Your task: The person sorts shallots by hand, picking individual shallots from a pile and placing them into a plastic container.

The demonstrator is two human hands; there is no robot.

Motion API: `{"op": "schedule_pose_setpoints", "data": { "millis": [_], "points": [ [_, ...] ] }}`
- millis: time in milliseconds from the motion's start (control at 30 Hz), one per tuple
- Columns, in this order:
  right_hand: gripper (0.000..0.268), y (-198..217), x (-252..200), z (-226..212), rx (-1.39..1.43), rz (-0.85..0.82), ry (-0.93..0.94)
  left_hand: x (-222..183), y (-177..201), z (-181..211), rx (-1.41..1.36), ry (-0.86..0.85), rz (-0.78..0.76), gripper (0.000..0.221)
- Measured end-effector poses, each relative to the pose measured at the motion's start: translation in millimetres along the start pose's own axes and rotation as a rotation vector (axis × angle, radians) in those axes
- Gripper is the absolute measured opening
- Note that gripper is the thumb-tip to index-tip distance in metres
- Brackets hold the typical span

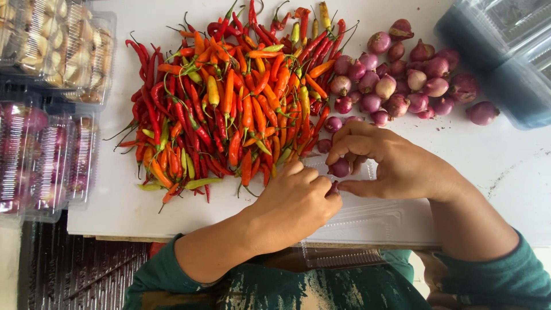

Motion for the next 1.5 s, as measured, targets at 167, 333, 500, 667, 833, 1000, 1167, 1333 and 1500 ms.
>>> {"op": "schedule_pose_setpoints", "data": {
  "millis": [167, 333, 500, 667, 833, 1000, 1167, 1333, 1500],
  "points": [
    [0.033, -4, 3, -7, -0.104, 0.046, 0.036, 1, 8, -4, -0.005, -0.017, -0.018, 0.010],
    [0.028, -15, 4, -23, -0.252, 0.060, 0.177, 0, 4, -7, -0.020, -0.003, -0.043, 0.013],
    [0.018, -18, 0, -17, -0.312, 0.047, 0.206, 0, 3, -10, -0.009, 0.006, -0.060, 0.012],
    [0.017, -28, 2, -4, -0.319, 0.034, 0.226, 2, -3, -18, -0.039, 0.020, -0.120, 0.010],
    [0.013, -19, 5, -17, -0.247, 0.054, 0.213, 12, 11, -26, -0.137, 0.056, -0.135, 0.027],
    [0.017, -17, 7, -16, -0.244, 0.028, 0.185, 8, 1, -30, -0.078, 0.057, -0.107, 0.027],
    [0.031, -17, 3, -18, -0.220, -0.071, 0.115, 8, 4, -35, -0.063, 0.078, -0.133, 0.026],
    [0.043, -23, 3, -12, -0.205, -0.116, 0.106, 11, 4, -37, -0.084, 0.101, -0.164, 0.022],
    [0.042, -7, 0, -19, -0.201, -0.004, 0.200, 19, 25, -34, -0.120, 0.045, -0.018, 0.020]
  ]
}}
Point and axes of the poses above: each hand's wrist, its own x-axis towards the middle knuckle, its own y-axis out of the back of the hand, z = x × y, the point moved 10 cm from there along x, towards the middle knuckle, and after that the axes turned 5 degrees about -y, right-handed, at the moved point
